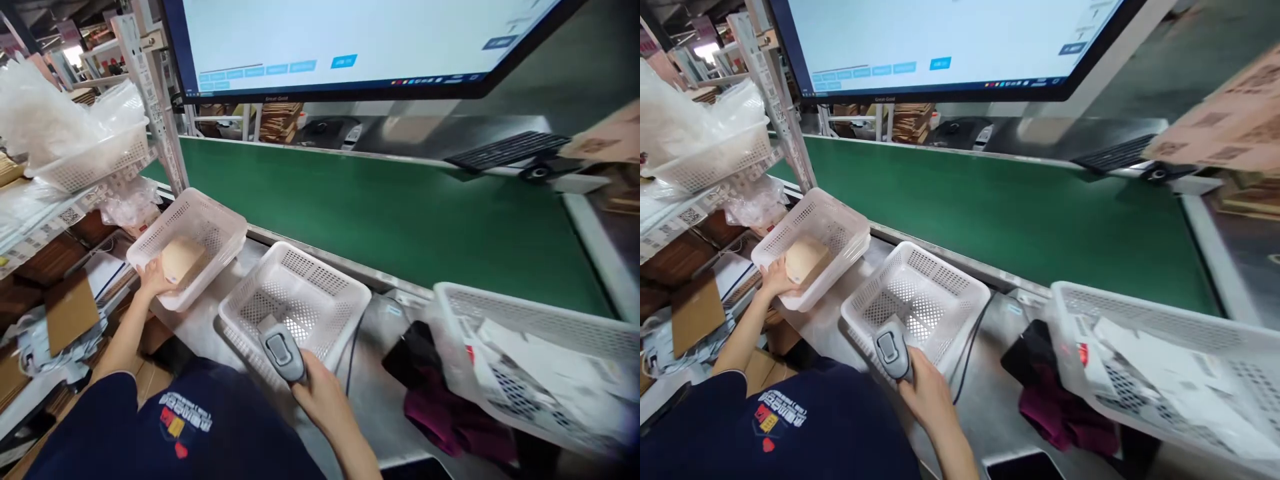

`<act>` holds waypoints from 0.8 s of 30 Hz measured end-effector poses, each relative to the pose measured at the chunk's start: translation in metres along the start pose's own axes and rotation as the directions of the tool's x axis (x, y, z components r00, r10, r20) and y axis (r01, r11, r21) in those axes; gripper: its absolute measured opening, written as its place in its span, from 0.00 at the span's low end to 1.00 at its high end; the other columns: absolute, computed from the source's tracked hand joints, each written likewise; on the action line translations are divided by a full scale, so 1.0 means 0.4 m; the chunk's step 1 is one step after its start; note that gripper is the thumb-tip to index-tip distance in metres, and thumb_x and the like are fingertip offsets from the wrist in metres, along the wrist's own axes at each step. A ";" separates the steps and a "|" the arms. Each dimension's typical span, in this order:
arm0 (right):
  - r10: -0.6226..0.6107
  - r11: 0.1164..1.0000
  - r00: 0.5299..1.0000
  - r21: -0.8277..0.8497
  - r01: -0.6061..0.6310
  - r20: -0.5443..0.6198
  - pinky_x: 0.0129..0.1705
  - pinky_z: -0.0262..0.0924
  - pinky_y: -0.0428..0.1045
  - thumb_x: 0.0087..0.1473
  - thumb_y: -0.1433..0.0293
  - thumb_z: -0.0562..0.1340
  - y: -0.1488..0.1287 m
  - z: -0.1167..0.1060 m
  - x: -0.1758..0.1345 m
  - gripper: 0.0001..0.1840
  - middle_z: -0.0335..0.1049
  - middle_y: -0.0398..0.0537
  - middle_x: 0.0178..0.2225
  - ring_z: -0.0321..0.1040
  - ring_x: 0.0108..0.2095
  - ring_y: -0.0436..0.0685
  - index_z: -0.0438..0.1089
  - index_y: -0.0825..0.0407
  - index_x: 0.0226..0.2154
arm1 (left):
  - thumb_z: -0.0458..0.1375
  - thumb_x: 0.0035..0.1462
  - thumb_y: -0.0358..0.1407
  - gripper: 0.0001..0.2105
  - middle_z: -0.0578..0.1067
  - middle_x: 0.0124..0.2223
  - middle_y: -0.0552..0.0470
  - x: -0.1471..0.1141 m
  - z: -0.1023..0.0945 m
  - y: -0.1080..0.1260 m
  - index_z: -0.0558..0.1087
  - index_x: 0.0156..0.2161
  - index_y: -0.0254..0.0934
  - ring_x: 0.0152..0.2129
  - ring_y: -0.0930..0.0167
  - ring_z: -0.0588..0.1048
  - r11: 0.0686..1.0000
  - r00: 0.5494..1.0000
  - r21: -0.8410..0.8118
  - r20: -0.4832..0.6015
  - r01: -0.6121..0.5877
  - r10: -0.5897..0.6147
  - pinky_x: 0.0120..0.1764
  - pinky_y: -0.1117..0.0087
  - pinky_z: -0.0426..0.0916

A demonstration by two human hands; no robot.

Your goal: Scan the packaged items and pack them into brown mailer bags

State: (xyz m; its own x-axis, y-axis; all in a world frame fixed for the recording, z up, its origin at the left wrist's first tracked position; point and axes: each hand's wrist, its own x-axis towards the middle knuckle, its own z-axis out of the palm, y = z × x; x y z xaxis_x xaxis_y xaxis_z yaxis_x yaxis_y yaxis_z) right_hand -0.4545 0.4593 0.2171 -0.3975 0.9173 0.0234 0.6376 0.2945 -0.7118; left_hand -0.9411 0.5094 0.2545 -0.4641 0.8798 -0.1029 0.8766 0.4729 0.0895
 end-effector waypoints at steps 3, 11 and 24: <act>-0.141 0.979 0.983 -0.128 0.155 0.114 0.37 0.63 0.50 0.50 0.73 0.59 -0.114 -0.050 0.036 0.19 0.76 0.50 0.47 0.77 0.40 0.60 0.72 0.48 0.45 | 0.78 0.46 0.47 0.62 0.56 0.80 0.19 -0.025 -0.040 0.035 0.53 0.81 0.30 0.78 0.34 0.55 0.997 0.980 -0.048 -0.192 -0.058 0.048 0.75 0.24 0.45; -0.370 0.872 0.899 -0.246 0.423 0.237 0.34 0.49 0.50 0.49 0.74 0.64 -0.332 -0.090 0.172 0.20 0.73 0.50 0.52 0.69 0.35 0.54 0.71 0.49 0.46 | 0.76 0.49 0.40 0.49 0.59 0.78 0.21 -0.088 -0.148 0.081 0.65 0.75 0.30 0.79 0.31 0.49 0.894 0.803 0.036 -0.426 -0.446 0.418 0.79 0.28 0.39; -0.074 0.992 0.963 0.078 0.097 -0.261 0.40 0.64 0.51 0.57 0.70 0.62 -0.119 -0.298 -0.094 0.04 0.72 0.48 0.37 0.72 0.38 0.59 0.70 0.49 0.38 | 0.75 0.43 0.54 0.58 0.64 0.73 0.21 -0.159 0.057 0.430 0.58 0.75 0.33 0.76 0.37 0.61 0.594 0.668 -0.336 -0.529 -0.731 0.523 0.77 0.35 0.57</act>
State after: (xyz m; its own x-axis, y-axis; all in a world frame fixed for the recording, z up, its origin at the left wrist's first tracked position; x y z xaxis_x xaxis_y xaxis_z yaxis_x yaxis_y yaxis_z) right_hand -0.3912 0.4426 0.3340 -0.2576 0.9311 0.2584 0.5421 0.3606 -0.7590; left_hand -0.7579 0.5335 0.2540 0.0810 0.8609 0.5023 0.8168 -0.3461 0.4615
